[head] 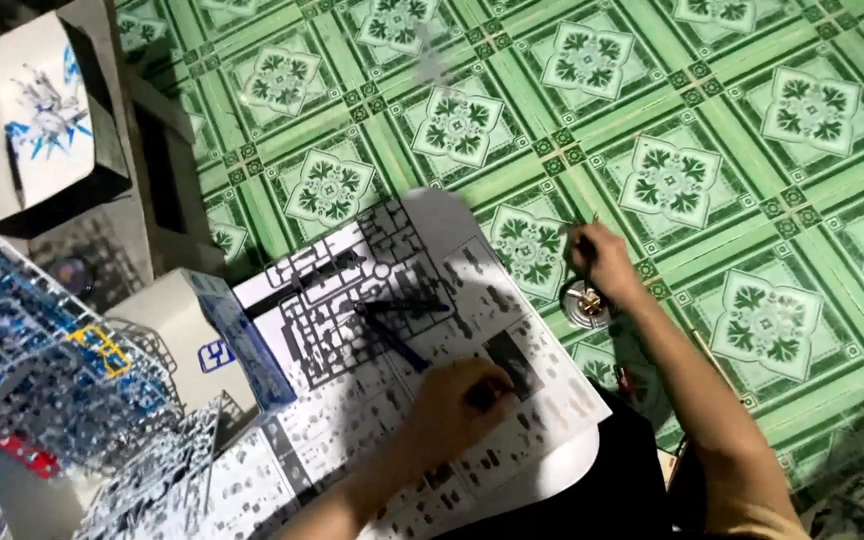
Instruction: Removing plastic model components from sprues using nippers and cleaning up nub marks with a hobby knife.
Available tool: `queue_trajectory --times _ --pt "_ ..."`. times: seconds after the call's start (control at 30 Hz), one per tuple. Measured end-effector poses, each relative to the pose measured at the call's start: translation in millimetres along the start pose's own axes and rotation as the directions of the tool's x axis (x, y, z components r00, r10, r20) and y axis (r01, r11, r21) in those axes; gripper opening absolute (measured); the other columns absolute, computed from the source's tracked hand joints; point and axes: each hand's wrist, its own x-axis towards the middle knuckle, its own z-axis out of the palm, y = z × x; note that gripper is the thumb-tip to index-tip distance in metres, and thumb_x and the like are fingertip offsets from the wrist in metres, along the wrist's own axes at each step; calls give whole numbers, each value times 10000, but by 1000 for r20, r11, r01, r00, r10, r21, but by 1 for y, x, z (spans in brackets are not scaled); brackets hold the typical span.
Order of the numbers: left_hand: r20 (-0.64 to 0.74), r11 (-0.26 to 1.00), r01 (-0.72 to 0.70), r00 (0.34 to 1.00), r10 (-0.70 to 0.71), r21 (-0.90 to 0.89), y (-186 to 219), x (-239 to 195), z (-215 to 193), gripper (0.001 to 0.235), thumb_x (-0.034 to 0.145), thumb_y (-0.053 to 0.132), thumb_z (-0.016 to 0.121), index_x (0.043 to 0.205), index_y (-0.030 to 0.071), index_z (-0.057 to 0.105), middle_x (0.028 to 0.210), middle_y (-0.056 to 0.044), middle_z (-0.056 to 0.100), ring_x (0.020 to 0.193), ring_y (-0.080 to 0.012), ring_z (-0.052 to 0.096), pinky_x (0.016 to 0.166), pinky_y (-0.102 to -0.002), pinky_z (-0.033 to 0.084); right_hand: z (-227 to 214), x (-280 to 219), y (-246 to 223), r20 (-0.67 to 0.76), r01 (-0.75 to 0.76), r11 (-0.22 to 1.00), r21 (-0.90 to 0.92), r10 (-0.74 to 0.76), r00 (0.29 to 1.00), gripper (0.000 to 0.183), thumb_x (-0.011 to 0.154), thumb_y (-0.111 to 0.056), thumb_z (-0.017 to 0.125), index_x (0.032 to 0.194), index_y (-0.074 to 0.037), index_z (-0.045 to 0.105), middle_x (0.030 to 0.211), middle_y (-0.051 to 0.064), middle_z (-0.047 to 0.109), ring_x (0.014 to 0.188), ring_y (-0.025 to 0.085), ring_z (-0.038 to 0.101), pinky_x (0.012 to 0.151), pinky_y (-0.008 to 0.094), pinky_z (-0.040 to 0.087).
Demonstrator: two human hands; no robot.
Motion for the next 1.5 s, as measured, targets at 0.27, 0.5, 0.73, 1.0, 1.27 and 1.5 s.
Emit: queue_trajectory --times 0.27,0.5,0.73,1.0,1.27,1.5 --pt "-16 1000 15 1000 -15 17 -2 2 1 148 782 121 676 909 46 668 745 -37 656 565 -133 565 535 -252 473 -7 -2 -16 94 -110 991 -80 117 989 425 750 50 616 1169 -23 613 1007 134 627 844 279 597 816 380 487" --pt "-25 1000 3 1000 -3 -15 -15 -2 3 220 885 264 645 993 73 655 905 -165 700 871 -340 689 769 -470 550 -34 -11 -22 41 -66 997 -31 67 997 529 760 -150 785 1230 -3 592 1086 275 633 1033 481 593 947 550 471" --pt "-222 973 -115 973 70 -198 19 -2 -17 129 869 93 700 975 22 688 888 -183 712 856 -278 693 755 -412 561 -103 9 -120 -166 -19 973 230 58 984 338 1059 -107 479 1343 77 493 968 263 626 641 290 568 659 394 483" --pt "-665 822 -524 699 265 -223 108 -79 -108 234 796 -39 700 1019 -45 630 883 -159 705 781 -215 721 681 -258 603 -126 0 -358 -436 504 645 574 -280 855 679 954 -642 501 1028 21 625 910 112 596 618 173 583 589 244 525" --pt "-841 736 -675 369 395 50 128 -127 -152 176 824 61 723 967 38 623 749 -36 661 568 -62 521 526 -187 416 -37 -28 -514 -431 540 314 781 -356 829 123 859 -47 597 979 -18 594 830 117 627 529 139 618 451 196 559" --pt "-798 665 -747 387 461 22 133 -139 -164 197 843 -39 674 1009 -25 568 864 -140 678 719 -176 669 630 -226 538 11 -14 -507 -605 745 196 637 -472 642 131 907 -59 613 1005 17 572 830 158 686 689 180 737 609 239 677"
